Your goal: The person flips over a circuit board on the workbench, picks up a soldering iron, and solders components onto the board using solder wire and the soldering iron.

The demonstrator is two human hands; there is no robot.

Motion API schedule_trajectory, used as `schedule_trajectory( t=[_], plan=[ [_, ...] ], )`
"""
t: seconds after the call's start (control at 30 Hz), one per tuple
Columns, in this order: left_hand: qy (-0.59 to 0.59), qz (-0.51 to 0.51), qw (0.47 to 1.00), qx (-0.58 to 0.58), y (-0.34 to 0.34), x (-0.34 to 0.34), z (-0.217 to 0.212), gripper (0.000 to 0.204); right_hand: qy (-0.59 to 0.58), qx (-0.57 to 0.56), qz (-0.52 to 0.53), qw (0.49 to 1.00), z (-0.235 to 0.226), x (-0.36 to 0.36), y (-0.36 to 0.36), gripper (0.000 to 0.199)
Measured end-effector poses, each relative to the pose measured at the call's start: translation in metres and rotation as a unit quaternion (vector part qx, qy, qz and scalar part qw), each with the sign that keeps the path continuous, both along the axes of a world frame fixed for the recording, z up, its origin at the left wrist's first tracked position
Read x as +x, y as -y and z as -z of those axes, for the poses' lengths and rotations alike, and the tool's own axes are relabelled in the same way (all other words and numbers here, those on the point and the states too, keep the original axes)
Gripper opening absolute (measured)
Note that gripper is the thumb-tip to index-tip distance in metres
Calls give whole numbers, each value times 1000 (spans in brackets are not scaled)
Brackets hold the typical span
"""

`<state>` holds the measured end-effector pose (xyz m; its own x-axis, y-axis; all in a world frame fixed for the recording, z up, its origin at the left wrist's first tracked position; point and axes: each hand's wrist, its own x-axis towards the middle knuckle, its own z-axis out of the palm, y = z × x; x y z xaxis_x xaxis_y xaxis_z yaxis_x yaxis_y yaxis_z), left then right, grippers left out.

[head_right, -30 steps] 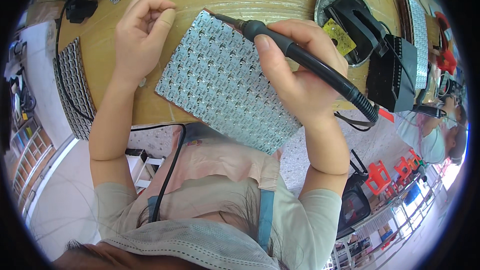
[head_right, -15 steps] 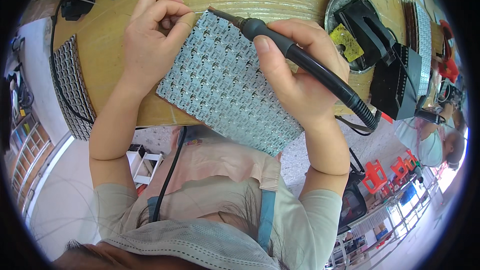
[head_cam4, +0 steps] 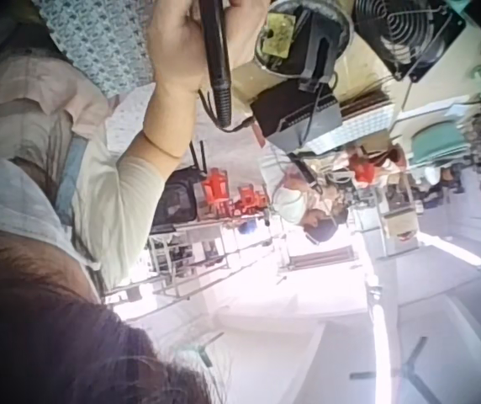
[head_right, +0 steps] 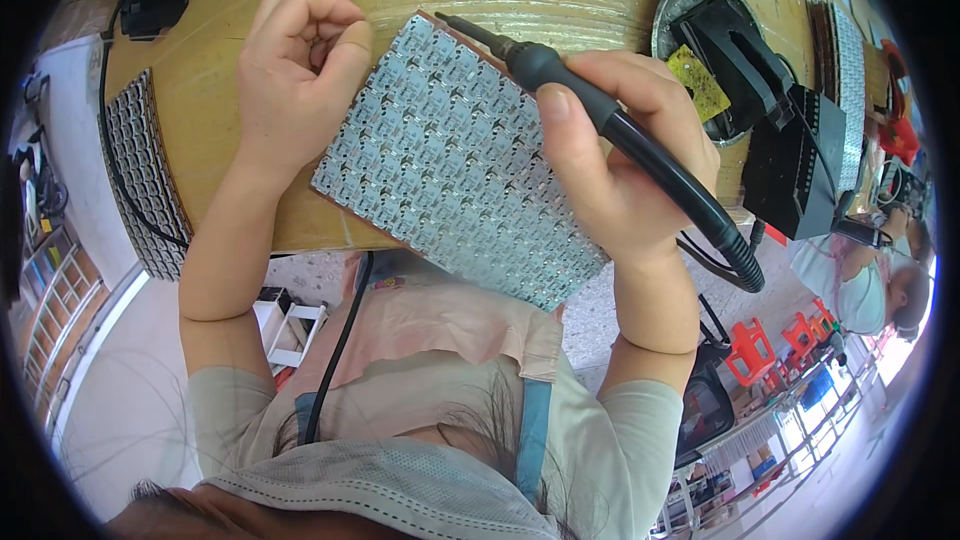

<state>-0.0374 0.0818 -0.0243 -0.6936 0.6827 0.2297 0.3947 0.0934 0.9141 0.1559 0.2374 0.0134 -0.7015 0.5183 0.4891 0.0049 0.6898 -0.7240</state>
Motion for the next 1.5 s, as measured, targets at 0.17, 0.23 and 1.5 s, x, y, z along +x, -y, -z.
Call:
schedule_trajectory(
  t=[0.17, 0.23, 1.5],
  plan=[
    [50, 29, 998, 21, -1, 4, 0, 9, -10, -2, -1, 1000, 0, 6, 3, 25],
    [-134, 51, 989, 25, -4, 7, -1, 10, 10, 37, -7, 999, 0, 5, 4, 25],
    [-196, 100, 974, -59, -17, 26, -12, 10, 19, -6, 10, 1000, -3, 24, 7, 23]
  ],
)
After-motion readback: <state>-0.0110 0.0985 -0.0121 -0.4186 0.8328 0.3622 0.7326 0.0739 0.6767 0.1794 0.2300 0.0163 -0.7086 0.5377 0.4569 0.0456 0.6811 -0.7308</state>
